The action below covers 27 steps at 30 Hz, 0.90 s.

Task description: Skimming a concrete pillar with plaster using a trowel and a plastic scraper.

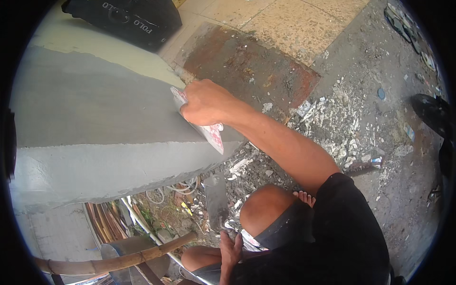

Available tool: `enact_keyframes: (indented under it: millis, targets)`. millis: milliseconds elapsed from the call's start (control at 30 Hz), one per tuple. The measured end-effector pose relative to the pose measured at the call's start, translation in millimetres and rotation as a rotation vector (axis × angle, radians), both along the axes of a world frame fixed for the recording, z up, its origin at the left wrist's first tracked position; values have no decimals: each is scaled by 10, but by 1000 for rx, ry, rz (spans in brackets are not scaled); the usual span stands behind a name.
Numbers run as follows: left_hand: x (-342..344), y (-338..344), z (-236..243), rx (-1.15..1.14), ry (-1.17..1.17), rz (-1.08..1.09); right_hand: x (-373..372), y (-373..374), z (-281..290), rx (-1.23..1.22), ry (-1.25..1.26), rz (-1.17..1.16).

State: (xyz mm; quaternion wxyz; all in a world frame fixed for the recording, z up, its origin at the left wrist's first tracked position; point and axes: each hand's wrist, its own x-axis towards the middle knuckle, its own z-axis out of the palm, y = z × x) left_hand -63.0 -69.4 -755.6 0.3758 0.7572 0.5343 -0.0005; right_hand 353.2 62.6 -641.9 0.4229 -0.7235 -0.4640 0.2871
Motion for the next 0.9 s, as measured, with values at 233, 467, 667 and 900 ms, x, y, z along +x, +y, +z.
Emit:
enact_keyframes:
  millis: [233,467,667,900]
  targets:
    - [262,109,287,29,-11,-83,30,-107,1200,122,37,95]
    - [287,116,328,27,-7,-82,235,-240,448,441,-200,-101]
    - [156,57,248,-54,41,3,11,-178,26,239,-108,30]
    - [287,13,480,-5,40,-23,34,-83,1003,325,-1,142]
